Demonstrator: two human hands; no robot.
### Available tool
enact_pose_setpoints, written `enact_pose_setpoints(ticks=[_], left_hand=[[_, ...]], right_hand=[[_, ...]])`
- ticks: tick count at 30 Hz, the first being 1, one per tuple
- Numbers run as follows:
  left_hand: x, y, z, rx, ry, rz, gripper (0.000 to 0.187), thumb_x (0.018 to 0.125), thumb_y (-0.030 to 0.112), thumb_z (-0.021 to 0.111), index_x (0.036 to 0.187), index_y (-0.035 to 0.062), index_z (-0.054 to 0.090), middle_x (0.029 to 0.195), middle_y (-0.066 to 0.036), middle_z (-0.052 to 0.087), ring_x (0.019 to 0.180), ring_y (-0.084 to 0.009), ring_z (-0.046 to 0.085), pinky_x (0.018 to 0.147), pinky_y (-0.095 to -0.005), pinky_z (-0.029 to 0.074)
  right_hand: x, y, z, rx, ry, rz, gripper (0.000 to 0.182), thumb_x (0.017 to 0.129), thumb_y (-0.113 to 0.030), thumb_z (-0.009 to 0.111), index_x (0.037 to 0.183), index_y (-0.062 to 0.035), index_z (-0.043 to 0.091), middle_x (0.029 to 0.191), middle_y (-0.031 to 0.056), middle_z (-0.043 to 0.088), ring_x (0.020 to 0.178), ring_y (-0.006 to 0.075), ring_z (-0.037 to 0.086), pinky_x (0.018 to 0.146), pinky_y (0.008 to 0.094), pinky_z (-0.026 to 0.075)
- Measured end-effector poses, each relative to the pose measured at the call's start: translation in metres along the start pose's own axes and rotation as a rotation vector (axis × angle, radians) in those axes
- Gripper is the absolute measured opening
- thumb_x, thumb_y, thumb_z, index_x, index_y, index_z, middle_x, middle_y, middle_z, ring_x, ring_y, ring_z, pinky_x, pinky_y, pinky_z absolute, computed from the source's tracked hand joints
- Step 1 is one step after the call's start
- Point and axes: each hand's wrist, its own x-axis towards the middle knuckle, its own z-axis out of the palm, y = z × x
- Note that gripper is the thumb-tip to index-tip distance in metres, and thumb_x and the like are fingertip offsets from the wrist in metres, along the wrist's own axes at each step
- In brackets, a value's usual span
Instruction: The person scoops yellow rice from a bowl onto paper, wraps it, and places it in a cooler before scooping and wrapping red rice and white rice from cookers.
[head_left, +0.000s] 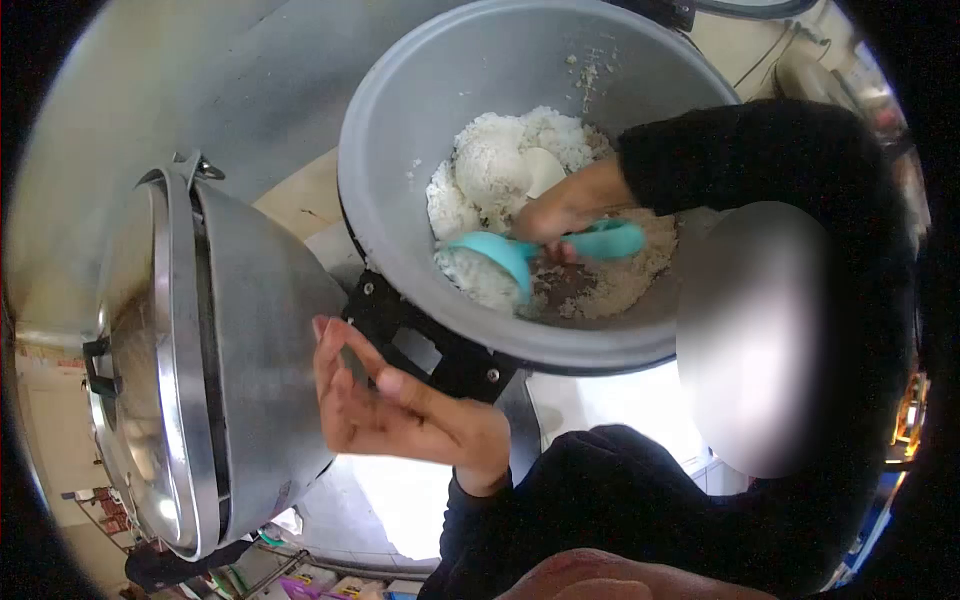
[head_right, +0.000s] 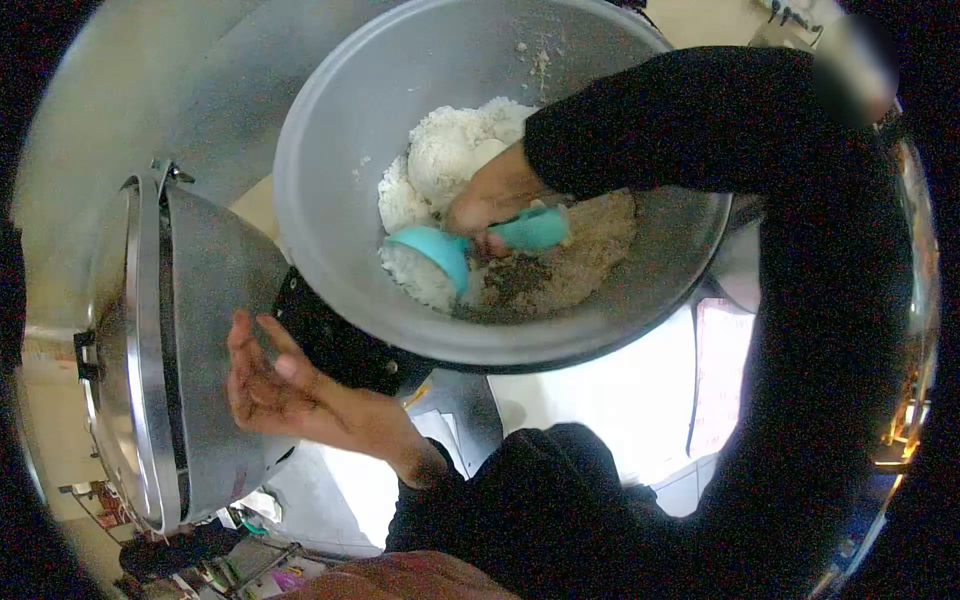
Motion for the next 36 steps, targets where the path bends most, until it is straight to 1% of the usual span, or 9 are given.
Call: enact_pose_setpoints(ticks=[4,7,13,14,25,28,31,34,36], left_hand=[[-0.002,-0.006,-0.006,-0.022,-0.049,0.024,0.017,0.088,0.004,0.030,0.104,-0.0017,0.025,0.116,-0.024,0.034,0.114,-0.0346,0.035,0.100,-0.0453,0.026],[-0.002,0.001,-0.008,0.039,0.012,-0.118,0.026,0.088,0.006,0.036,0.111,-0.0016,0.026,0.121,-0.021,0.032,0.114,-0.0296,0.035,0.099,-0.0396,0.027],[-0.026,0.001,-0.031,-0.688,0.075,-0.979,0.050,0.083,0.013,0.054,0.123,0.0016,0.025,0.120,-0.013,0.038,0.112,-0.0216,0.037,0.095,-0.0337,0.030],[-0.022,0.003,-0.032,-0.650,0.066,-0.983,0.052,0.080,0.015,0.059,0.121,0.0033,0.028,0.115,-0.012,0.042,0.108,-0.0202,0.040,0.092,-0.0328,0.034],[-0.031,-0.008,-0.042,-0.728,-0.049,-0.851,0.067,0.076,0.014,0.064,0.121,0.0081,0.014,0.109,-0.014,0.043,0.097,-0.0199,0.045,0.078,-0.0320,0.040],[-0.035,-0.005,-0.050,-0.704,-0.068,-0.853,0.060,0.078,0.014,0.061,0.120,0.0069,0.020,0.110,-0.014,0.043,0.100,-0.0195,0.043,0.080,-0.0299,0.039],[-0.105,-0.008,-0.074,-0.330,-0.218,-0.579,0.058,0.080,0.015,0.058,0.124,0.0035,0.022,0.116,-0.014,0.040,0.107,-0.0210,0.040,0.087,-0.0308,0.036],[-0.242,-0.014,-0.136,0.204,-1.126,0.062,0.071,0.075,0.024,0.060,0.129,-0.0036,0.024,0.137,-0.023,0.017,0.126,-0.0363,0.020,0.103,-0.0443,0.017],[-0.297,-0.011,-0.161,0.350,-1.287,0.001,0.088,0.073,0.044,0.059,0.129,-0.0097,0.018,0.137,-0.026,0.014,0.129,-0.0361,0.011,0.104,-0.0461,0.010]], right_hand=[[-0.039,0.003,0.012,0.119,-0.224,0.121,0.023,0.087,-0.022,0.031,0.069,-0.0103,0.038,0.055,-0.0050,0.030,0.039,0.0028,0.027,0.032,0.0153,0.024],[-0.084,0.001,0.016,0.213,-0.157,0.133,0.026,0.089,-0.024,0.025,0.070,-0.0101,0.036,0.054,-0.0056,0.027,0.039,0.0021,0.025,0.029,0.0148,0.022],[-0.113,0.023,0.014,0.429,-0.122,0.003,0.031,0.090,-0.031,0.022,0.074,-0.0088,0.038,0.056,-0.0038,0.029,0.038,0.0020,0.024,0.027,0.0142,0.021],[-0.122,0.022,0.010,0.515,-0.147,0.006,0.032,0.090,-0.032,0.023,0.075,-0.0082,0.039,0.057,-0.0028,0.032,0.038,0.0026,0.026,0.028,0.0145,0.022],[-0.243,0.068,0.122,1.104,-0.305,-0.283,0.033,0.089,-0.039,0.028,0.090,-0.0093,0.044,0.059,-0.0008,0.034,0.038,0.0040,0.029,0.027,0.0149,0.025],[-0.223,0.132,0.189,1.379,-0.356,-0.223,0.035,0.089,-0.040,0.029,0.095,-0.0098,0.045,0.059,-0.0005,0.034,0.038,0.0042,0.030,0.026,0.0150,0.025],[-0.147,0.243,0.268,1.705,-0.329,-0.159,0.044,0.086,-0.050,0.034,0.105,-0.0116,0.044,0.059,0.0003,0.036,0.038,0.0051,0.030,0.026,0.0165,0.028],[-0.084,0.293,0.307,1.549,0.020,-0.207,0.047,0.083,-0.053,0.040,0.107,-0.0130,0.043,0.057,-0.0006,0.039,0.039,0.0054,0.035,0.028,0.0166,0.028],[-0.060,0.321,0.310,1.368,0.237,-0.267,0.052,0.081,-0.054,0.045,0.113,-0.0133,0.040,0.058,0.0009,0.044,0.039,0.0070,0.039,0.030,0.0187,0.032]])
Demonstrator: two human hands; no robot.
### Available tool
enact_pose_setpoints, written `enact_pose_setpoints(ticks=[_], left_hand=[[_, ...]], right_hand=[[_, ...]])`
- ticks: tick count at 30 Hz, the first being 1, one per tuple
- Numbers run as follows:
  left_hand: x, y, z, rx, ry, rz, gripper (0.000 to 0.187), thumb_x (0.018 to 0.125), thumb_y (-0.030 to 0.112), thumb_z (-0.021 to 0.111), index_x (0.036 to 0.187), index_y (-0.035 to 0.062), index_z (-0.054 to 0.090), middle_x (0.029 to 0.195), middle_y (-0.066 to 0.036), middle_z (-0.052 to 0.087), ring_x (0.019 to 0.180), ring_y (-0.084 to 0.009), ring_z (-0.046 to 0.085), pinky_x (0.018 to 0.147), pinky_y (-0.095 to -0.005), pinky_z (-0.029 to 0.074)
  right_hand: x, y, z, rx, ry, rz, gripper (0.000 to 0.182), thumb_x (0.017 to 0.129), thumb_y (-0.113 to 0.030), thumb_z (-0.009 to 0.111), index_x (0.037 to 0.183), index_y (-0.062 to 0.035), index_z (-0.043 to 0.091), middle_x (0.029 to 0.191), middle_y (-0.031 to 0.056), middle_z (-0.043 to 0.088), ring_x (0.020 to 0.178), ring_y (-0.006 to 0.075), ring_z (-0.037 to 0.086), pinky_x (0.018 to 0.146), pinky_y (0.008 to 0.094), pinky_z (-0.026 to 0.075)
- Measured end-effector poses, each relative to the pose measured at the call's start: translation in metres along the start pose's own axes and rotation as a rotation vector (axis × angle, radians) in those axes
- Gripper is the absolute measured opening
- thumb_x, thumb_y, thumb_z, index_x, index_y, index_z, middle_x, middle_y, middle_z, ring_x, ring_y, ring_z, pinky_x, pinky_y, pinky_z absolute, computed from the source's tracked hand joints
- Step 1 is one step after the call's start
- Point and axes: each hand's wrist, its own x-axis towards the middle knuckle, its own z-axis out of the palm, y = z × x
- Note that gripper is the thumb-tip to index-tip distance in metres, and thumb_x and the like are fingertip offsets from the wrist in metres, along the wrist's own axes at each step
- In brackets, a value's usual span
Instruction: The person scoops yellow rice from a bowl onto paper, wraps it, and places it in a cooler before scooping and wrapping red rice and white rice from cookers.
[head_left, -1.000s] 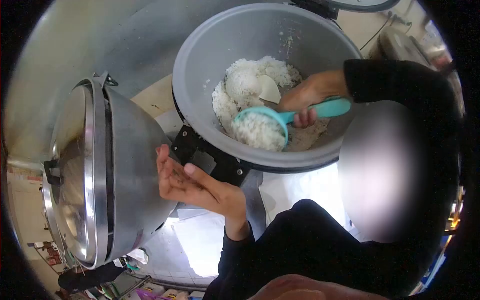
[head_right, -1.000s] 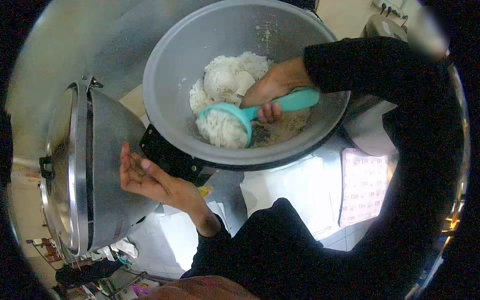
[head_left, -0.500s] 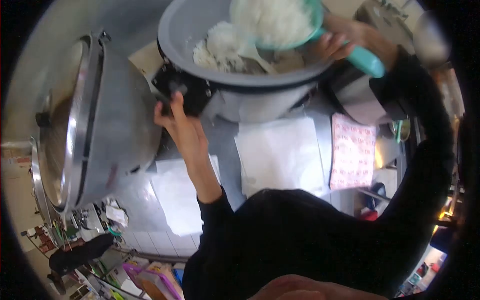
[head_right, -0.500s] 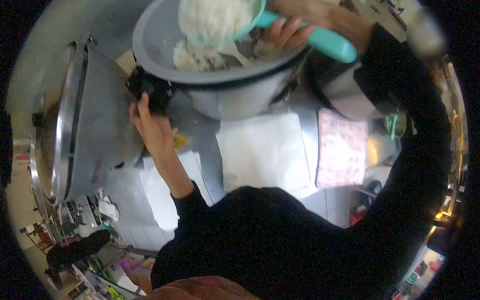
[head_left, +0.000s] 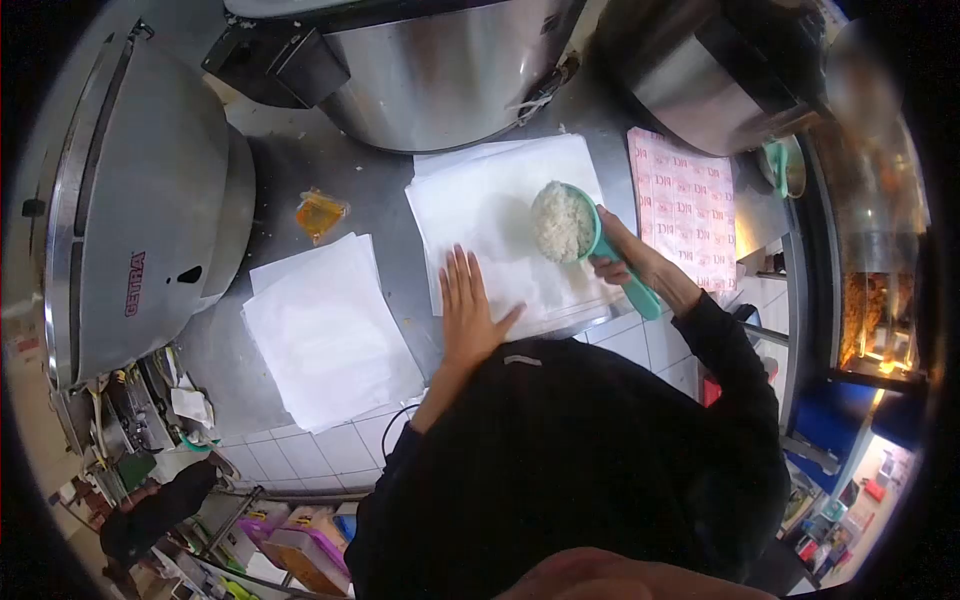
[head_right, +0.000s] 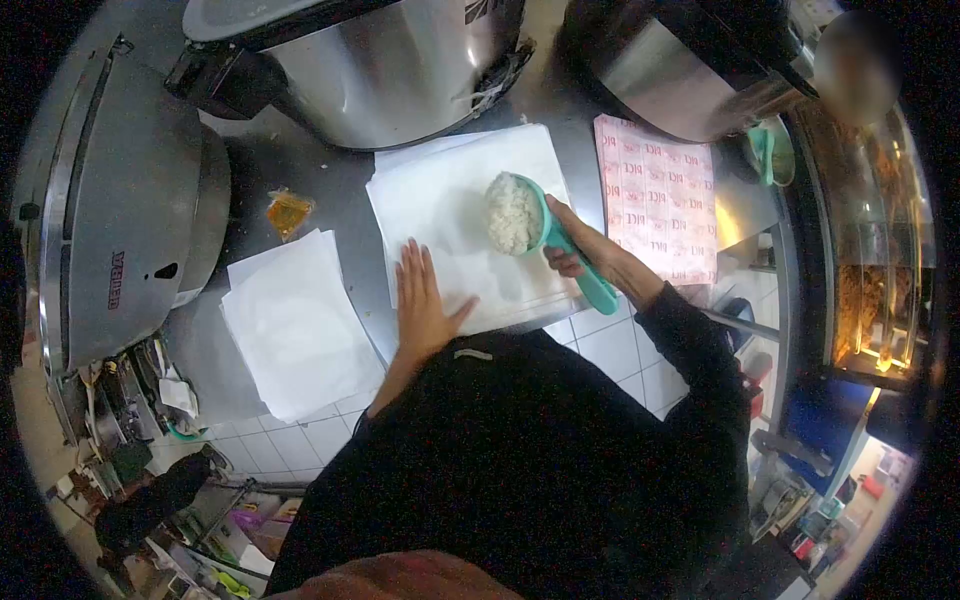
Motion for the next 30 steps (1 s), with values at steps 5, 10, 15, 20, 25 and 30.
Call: enact_pose_setpoints(ticks=[5,10,15,20,25,30], left_hand=[[-0.013,-0.009,0.026,0.118,-0.024,-0.029,0.103,0.068,0.061,0.054,0.128,-0.0134,0.015,0.136,-0.028,0.013,0.129,-0.0355,0.010,0.105,-0.0444,0.008],[-0.013,-0.013,0.023,0.054,-0.002,-0.017,0.101,0.068,0.062,0.051,0.128,-0.0127,0.019,0.136,-0.026,0.016,0.129,-0.0333,0.013,0.105,-0.0426,0.010],[-0.015,-0.018,0.025,0.044,0.005,0.011,0.103,0.068,0.064,0.051,0.128,-0.0130,0.018,0.135,-0.028,0.017,0.128,-0.0364,0.015,0.104,-0.0452,0.012],[-0.015,-0.020,0.028,0.064,0.014,0.033,0.103,0.068,0.066,0.049,0.128,-0.0128,0.018,0.136,-0.027,0.016,0.128,-0.0367,0.014,0.104,-0.0453,0.011],[0.005,-0.002,-0.013,0.330,-0.363,0.013,0.071,0.074,0.048,0.055,0.113,-0.0095,0.043,0.123,-0.025,0.037,0.114,-0.0298,0.038,0.095,-0.0383,0.030],[0.105,0.003,-0.062,-0.353,-1.506,0.037,0.033,0.084,0.029,0.049,0.076,0.0009,0.064,0.059,-0.013,0.062,0.044,-0.0136,0.056,0.046,-0.0260,0.046]], right_hand=[[-0.008,-0.004,0.080,-1.532,0.533,-1.056,0.067,0.074,-0.042,0.061,0.130,-0.0234,0.029,0.083,0.0237,0.056,0.046,0.0230,0.055,0.042,0.0334,0.045],[0.032,0.041,0.056,-2.075,0.632,-0.707,0.068,0.071,-0.045,0.060,0.130,-0.0284,0.031,0.082,0.0219,0.056,0.051,0.0310,0.058,0.043,0.0341,0.048],[0.038,0.041,0.046,-2.126,0.649,-0.778,0.067,0.073,-0.047,0.054,0.132,-0.0325,0.025,0.083,0.0181,0.055,0.048,0.0246,0.058,0.040,0.0296,0.048],[0.044,0.038,0.057,-2.008,0.691,-0.758,0.066,0.074,-0.043,0.056,0.132,-0.0320,0.026,0.085,0.0189,0.055,0.053,0.0286,0.059,0.047,0.0340,0.050],[0.035,0.030,0.064,-1.745,0.609,-0.825,0.056,0.082,-0.034,0.050,0.132,-0.0290,0.024,0.080,0.0191,0.056,0.059,0.0351,0.058,0.051,0.0396,0.048],[-0.024,-0.016,0.077,-1.325,0.561,-0.911,0.044,0.088,-0.026,0.044,0.127,-0.0167,0.026,0.090,0.0250,0.057,0.074,0.0427,0.056,0.062,0.0460,0.044]])
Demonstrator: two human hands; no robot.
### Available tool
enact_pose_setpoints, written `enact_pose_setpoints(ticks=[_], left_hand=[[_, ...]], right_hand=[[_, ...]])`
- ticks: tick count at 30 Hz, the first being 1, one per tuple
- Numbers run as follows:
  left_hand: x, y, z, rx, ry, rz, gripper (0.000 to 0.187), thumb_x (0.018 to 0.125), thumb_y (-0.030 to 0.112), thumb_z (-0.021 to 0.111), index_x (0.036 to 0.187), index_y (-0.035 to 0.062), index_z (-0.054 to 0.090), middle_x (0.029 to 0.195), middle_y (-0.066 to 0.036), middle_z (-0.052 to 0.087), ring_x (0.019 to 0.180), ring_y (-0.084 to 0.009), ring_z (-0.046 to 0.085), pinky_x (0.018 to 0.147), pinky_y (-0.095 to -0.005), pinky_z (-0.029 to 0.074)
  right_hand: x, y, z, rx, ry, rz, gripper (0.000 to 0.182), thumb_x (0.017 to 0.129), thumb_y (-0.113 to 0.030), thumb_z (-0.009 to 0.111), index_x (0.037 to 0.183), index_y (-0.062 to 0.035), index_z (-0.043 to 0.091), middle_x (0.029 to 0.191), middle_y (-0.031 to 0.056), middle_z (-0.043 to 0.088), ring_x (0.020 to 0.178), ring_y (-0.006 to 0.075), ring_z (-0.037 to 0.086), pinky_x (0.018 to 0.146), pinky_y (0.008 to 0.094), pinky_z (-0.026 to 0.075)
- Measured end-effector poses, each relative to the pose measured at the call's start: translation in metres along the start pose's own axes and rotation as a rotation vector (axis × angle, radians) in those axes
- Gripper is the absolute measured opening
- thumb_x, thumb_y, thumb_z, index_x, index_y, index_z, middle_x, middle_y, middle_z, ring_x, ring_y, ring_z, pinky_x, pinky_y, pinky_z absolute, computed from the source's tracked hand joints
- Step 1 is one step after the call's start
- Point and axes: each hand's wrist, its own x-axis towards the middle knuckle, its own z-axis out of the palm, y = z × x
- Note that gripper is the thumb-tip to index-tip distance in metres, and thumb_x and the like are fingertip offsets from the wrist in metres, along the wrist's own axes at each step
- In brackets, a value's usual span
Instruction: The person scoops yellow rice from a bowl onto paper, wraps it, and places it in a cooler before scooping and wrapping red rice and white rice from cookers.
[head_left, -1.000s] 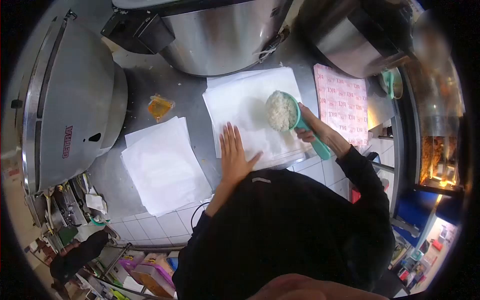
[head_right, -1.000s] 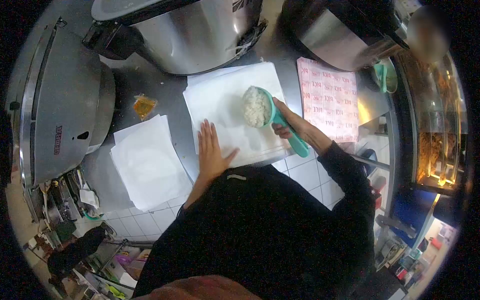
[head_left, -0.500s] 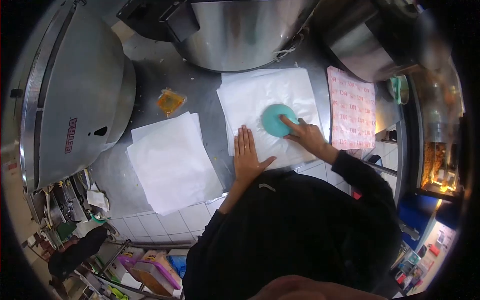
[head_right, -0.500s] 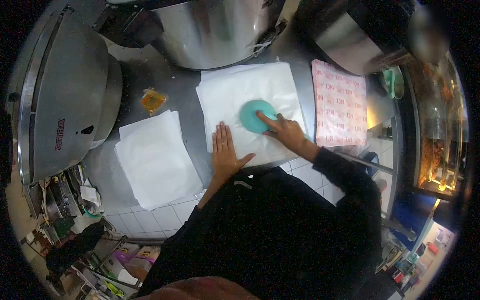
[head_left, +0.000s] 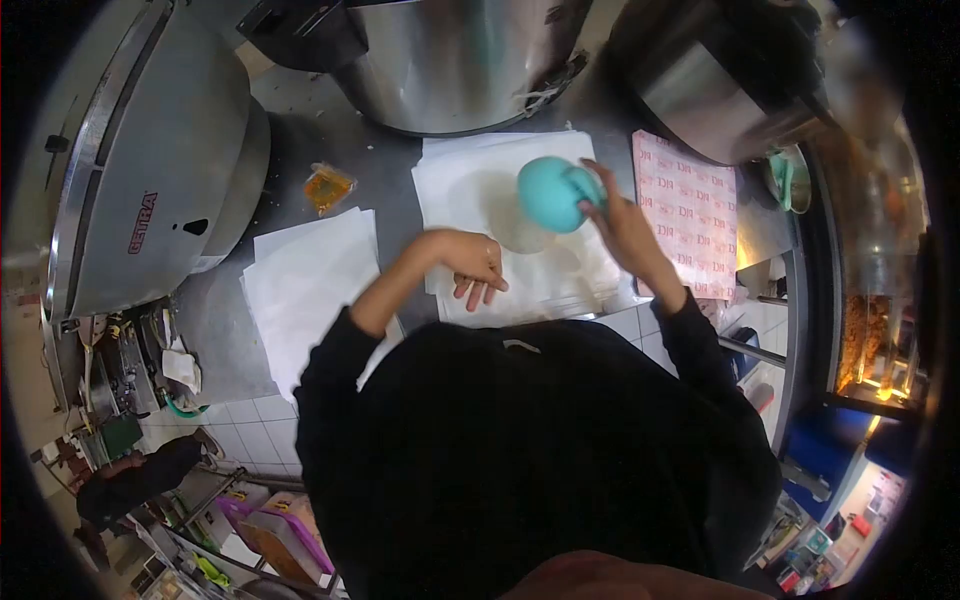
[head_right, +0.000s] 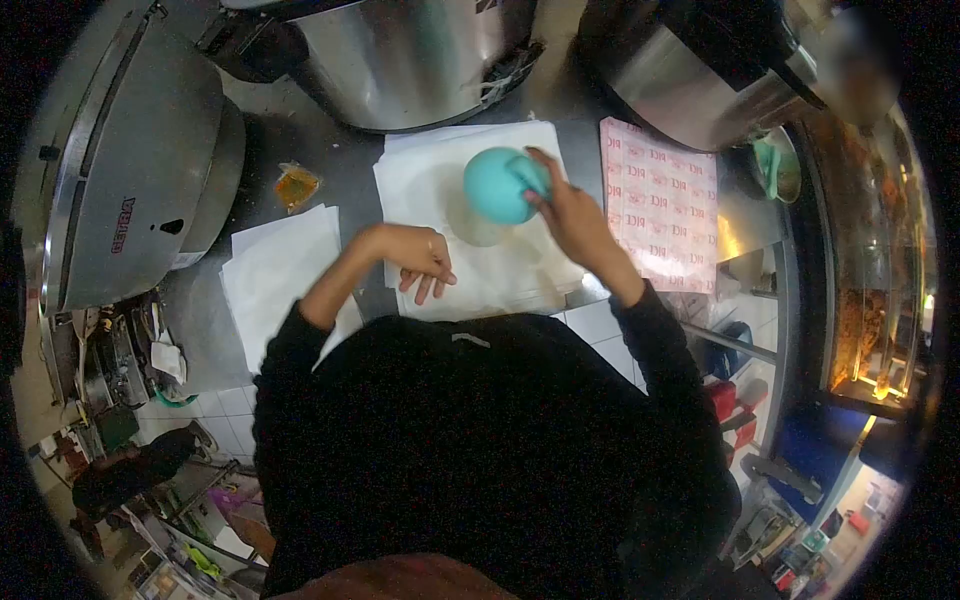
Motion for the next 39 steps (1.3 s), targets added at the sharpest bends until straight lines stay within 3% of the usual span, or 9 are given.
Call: enact_pose_setpoints(ticks=[9,13,15,17,19,23,26,32,39], left_hand=[[0.002,-0.029,0.015,0.032,0.265,-0.272,0.032,0.084,0.024,0.050,0.069,-0.0010,0.063,0.069,-0.013,0.062,0.064,-0.0208,0.058,0.056,-0.0341,0.045],[-0.077,0.001,0.005,0.622,0.778,-0.378,0.011,0.078,0.010,0.057,0.082,-0.0002,0.060,0.079,-0.013,0.060,0.080,-0.0269,0.056,0.067,-0.0375,0.045],[-0.114,-0.004,-0.010,0.508,1.022,0.285,0.016,0.071,0.007,0.060,0.087,0.0055,0.059,0.083,-0.009,0.059,0.081,-0.0281,0.054,0.069,-0.0368,0.044],[-0.153,0.031,-0.021,0.700,1.246,0.425,0.018,0.067,0.004,0.061,0.084,0.0095,0.061,0.087,-0.003,0.058,0.080,-0.0239,0.053,0.072,-0.0359,0.044],[-0.178,0.047,-0.031,0.932,1.522,0.463,0.032,0.066,-0.007,0.057,0.090,0.0129,0.061,0.093,0.000,0.055,0.086,-0.0205,0.051,0.080,-0.0362,0.043],[-0.178,0.017,-0.071,0.718,2.306,0.663,0.041,0.080,0.017,0.048,0.118,0.0038,0.042,0.120,-0.015,0.042,0.109,-0.0269,0.042,0.095,-0.0399,0.031],[-0.163,0.040,-0.109,0.097,2.672,0.525,0.061,0.085,0.039,0.039,0.129,-0.0005,0.025,0.129,-0.020,0.034,0.118,-0.0304,0.035,0.099,-0.0438,0.027],[-0.156,0.036,-0.116,-0.135,2.563,0.437,0.064,0.079,0.033,0.043,0.130,-0.0007,0.026,0.135,-0.020,0.027,0.127,-0.0318,0.022,0.104,-0.0459,0.014],[-0.151,0.021,-0.126,-0.010,2.629,0.547,0.068,0.080,0.039,0.046,0.130,-0.0014,0.024,0.135,-0.025,0.023,0.127,-0.0359,0.019,0.104,-0.0470,0.013]], right_hand=[[0.014,-0.033,-0.110,-0.088,0.101,-0.200,0.039,0.087,-0.022,0.048,0.120,-0.0073,0.035,0.099,0.0214,0.056,0.085,0.0357,0.058,0.071,0.0387,0.043],[0.072,-0.118,-0.152,0.068,0.406,-0.336,0.040,0.090,-0.023,0.041,0.126,-0.0066,0.036,0.088,0.0025,0.054,0.050,0.0056,0.042,0.043,0.0187,0.035],[0.151,-0.145,-0.150,0.098,0.219,-0.460,0.036,0.091,-0.022,0.037,0.122,-0.0052,0.039,0.081,0.0021,0.053,0.049,0.0060,0.042,0.043,0.0204,0.037],[0.255,-0.138,-0.148,0.139,-0.075,-0.632,0.033,0.090,-0.023,0.035,0.115,-0.0023,0.044,0.072,0.0024,0.053,0.049,0.0078,0.044,0.042,0.0227,0.039],[0.322,-0.210,-0.116,-0.270,-0.430,-0.442,0.040,0.087,-0.035,0.040,0.096,0.0017,0.054,0.061,0.0047,0.051,0.048,0.0126,0.048,0.045,0.0267,0.043],[0.391,-0.143,-0.064,-0.240,-0.774,0.098,0.032,0.081,-0.028,0.048,0.091,0.0014,0.055,0.061,0.0086,0.054,0.050,0.0162,0.052,0.046,0.0297,0.044],[0.393,-0.110,-0.029,-0.718,-0.989,-0.184,0.023,0.069,-0.015,0.058,0.084,0.0030,0.059,0.069,0.0128,0.059,0.057,0.0212,0.058,0.050,0.0315,0.046],[0.393,-0.112,0.044,-0.792,-0.766,-0.236,0.014,0.064,-0.007,0.059,0.068,0.0063,0.060,0.076,0.0185,0.059,0.064,0.0266,0.061,0.055,0.0339,0.049],[0.387,-0.107,0.058,-0.845,-0.987,-0.658,0.025,0.069,-0.005,0.057,0.088,0.0098,0.055,0.083,0.0226,0.055,0.074,0.0309,0.059,0.063,0.0378,0.048]])
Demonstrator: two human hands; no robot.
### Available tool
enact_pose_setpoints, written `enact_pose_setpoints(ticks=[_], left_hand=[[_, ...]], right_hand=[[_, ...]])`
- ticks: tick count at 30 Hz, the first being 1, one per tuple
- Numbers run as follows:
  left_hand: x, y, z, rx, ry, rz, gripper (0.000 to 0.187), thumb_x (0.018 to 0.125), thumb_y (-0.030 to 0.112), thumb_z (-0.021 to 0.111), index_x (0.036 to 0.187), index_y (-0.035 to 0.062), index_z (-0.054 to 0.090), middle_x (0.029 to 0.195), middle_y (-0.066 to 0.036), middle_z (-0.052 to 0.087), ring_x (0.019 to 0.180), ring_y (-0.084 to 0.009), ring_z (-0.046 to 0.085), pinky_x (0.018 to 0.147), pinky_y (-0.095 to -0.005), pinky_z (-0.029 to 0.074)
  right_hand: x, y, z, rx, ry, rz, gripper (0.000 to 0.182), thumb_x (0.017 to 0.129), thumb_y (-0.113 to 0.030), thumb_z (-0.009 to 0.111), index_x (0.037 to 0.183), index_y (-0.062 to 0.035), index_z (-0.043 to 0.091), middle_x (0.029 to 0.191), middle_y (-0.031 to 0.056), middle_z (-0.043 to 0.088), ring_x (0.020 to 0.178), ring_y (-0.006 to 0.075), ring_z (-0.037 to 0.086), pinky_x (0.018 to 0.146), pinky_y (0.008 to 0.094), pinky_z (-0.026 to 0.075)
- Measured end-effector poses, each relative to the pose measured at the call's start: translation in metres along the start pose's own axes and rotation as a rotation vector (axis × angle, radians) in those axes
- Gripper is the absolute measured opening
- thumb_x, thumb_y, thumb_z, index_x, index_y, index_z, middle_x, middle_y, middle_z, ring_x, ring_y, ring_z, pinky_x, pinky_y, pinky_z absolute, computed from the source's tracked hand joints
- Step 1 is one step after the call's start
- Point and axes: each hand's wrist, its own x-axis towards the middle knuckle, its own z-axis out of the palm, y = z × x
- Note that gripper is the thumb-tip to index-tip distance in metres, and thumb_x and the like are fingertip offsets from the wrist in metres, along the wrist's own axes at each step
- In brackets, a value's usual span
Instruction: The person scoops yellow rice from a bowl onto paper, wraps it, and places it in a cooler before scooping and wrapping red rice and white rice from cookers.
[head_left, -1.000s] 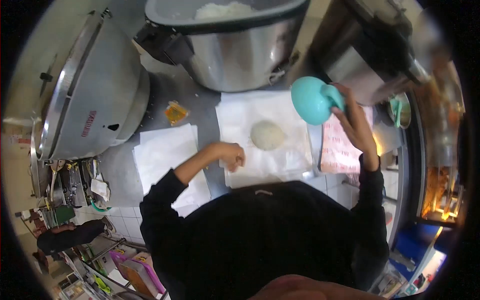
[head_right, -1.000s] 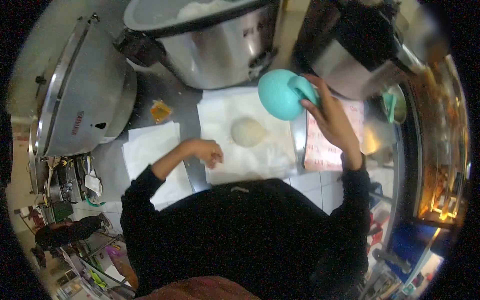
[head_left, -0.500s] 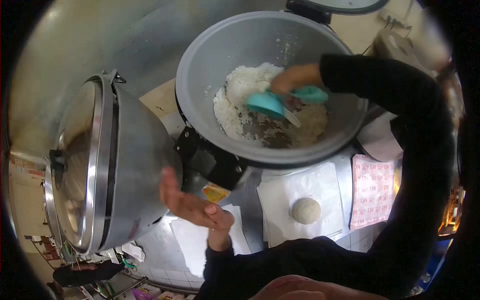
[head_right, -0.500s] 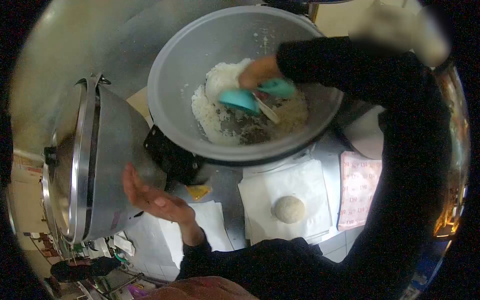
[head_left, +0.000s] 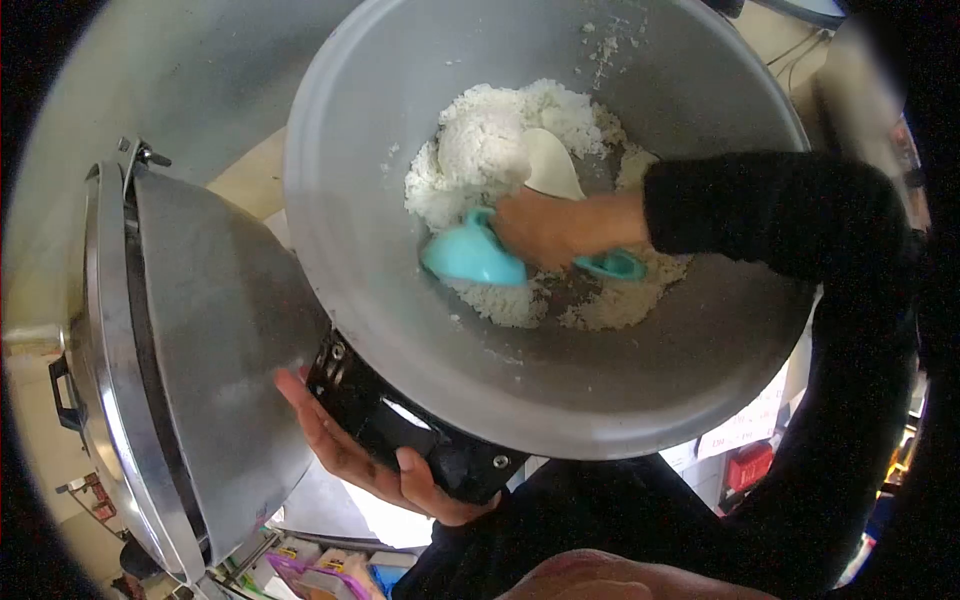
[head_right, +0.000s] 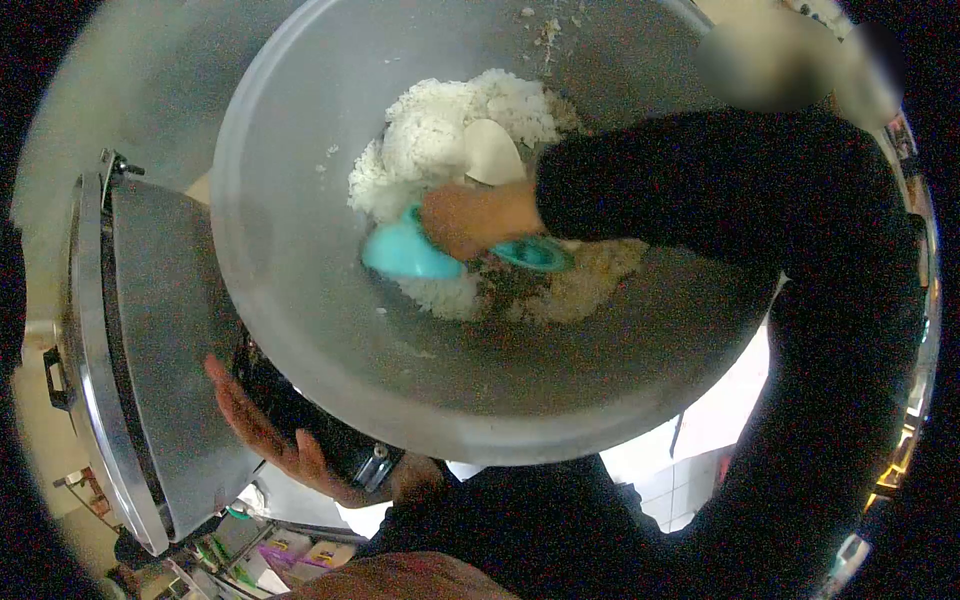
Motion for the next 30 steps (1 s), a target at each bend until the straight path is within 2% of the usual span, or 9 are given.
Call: enact_pose_setpoints(ticks=[4,5,6,9,15,18,21,26,30], left_hand=[[0.006,-0.006,0.000,0.080,-0.042,0.181,0.065,0.078,0.034,0.041,0.129,-0.0019,0.026,0.133,-0.025,0.026,0.126,-0.0370,0.021,0.103,-0.0482,0.016],[0.010,-0.005,-0.001,0.151,-0.105,0.321,0.060,0.077,0.028,0.036,0.129,-0.0022,0.026,0.131,-0.025,0.028,0.125,-0.0383,0.022,0.103,-0.0483,0.018],[0.006,0.000,-0.001,0.132,-0.048,0.162,0.059,0.077,0.025,0.033,0.128,-0.0034,0.026,0.131,-0.025,0.029,0.125,-0.0391,0.022,0.103,-0.0488,0.017],[0.004,0.013,0.002,0.058,0.007,-0.047,0.059,0.075,0.021,0.033,0.128,-0.0038,0.026,0.131,-0.026,0.028,0.125,-0.0386,0.022,0.104,-0.0483,0.016],[0.004,0.018,0.014,-0.096,0.204,-0.146,0.068,0.071,0.033,0.047,0.123,-0.0083,0.033,0.129,-0.021,0.036,0.120,-0.0312,0.034,0.100,-0.0431,0.026],[0.002,0.015,0.013,-0.089,0.216,-0.132,0.068,0.071,0.033,0.047,0.123,-0.0083,0.033,0.128,-0.022,0.036,0.119,-0.0323,0.033,0.100,-0.0439,0.026],[0.001,0.012,0.004,-0.092,0.131,-0.111,0.058,0.071,0.024,0.042,0.122,-0.0018,0.032,0.131,-0.024,0.029,0.123,-0.0337,0.027,0.104,-0.0445,0.019],[-0.002,0.014,0.003,-0.090,0.137,-0.174,0.052,0.071,0.017,0.041,0.121,0.0053,0.033,0.134,-0.025,0.024,0.126,-0.0347,0.024,0.105,-0.0451,0.018],[-0.007,0.011,0.010,-0.098,0.145,-0.184,0.051,0.070,0.015,0.041,0.120,0.0068,0.034,0.134,-0.026,0.022,0.125,-0.0363,0.023,0.105,-0.0453,0.018]], right_hand=[[-0.045,0.047,0.065,0.207,-0.074,-0.470,0.025,0.076,-0.012,0.052,0.088,0.0101,0.052,0.089,0.0206,0.053,0.076,0.0279,0.057,0.063,0.0389,0.046],[-0.061,0.052,0.064,0.300,-0.143,-0.443,0.025,0.080,-0.013,0.047,0.089,0.0099,0.052,0.086,0.0194,0.054,0.072,0.0262,0.056,0.058,0.0372,0.045],[-0.077,0.056,0.059,0.392,-0.210,-0.410,0.026,0.084,-0.014,0.042,0.090,0.0097,0.051,0.083,0.0182,0.054,0.068,0.0245,0.056,0.054,0.0356,0.045],[-0.113,0.035,-0.032,0.775,-0.810,0.138,0.034,0.091,-0.022,0.031,0.093,0.0068,0.050,0.064,0.0127,0.053,0.051,0.0216,0.053,0.042,0.0326,0.044],[-0.131,0.086,0.015,-0.117,-0.753,0.579,0.016,0.079,-0.010,0.053,0.076,0.0054,0.058,0.057,0.0108,0.054,0.049,0.0215,0.054,0.044,0.0310,0.046],[-0.118,0.082,0.015,-0.494,-0.790,0.279,0.011,0.071,-0.006,0.062,0.071,0.0045,0.061,0.065,0.0130,0.059,0.054,0.0230,0.056,0.049,0.0337,0.049],[-0.157,0.059,-0.012,-0.326,-0.119,0.225,0.013,0.072,-0.012,0.063,0.073,0.0004,0.064,0.071,0.0118,0.062,0.058,0.0227,0.057,0.053,0.0352,0.049],[-0.113,0.081,0.014,-0.608,-0.920,-0.180,0.020,0.072,-0.021,0.061,0.072,-0.0010,0.063,0.070,0.0100,0.061,0.060,0.0202,0.056,0.055,0.0324,0.046],[-0.096,0.085,0.036,-0.331,-0.822,-0.239,0.025,0.074,-0.024,0.059,0.077,0.0006,0.060,0.071,0.0083,0.060,0.060,0.0195,0.054,0.054,0.0330,0.044]])
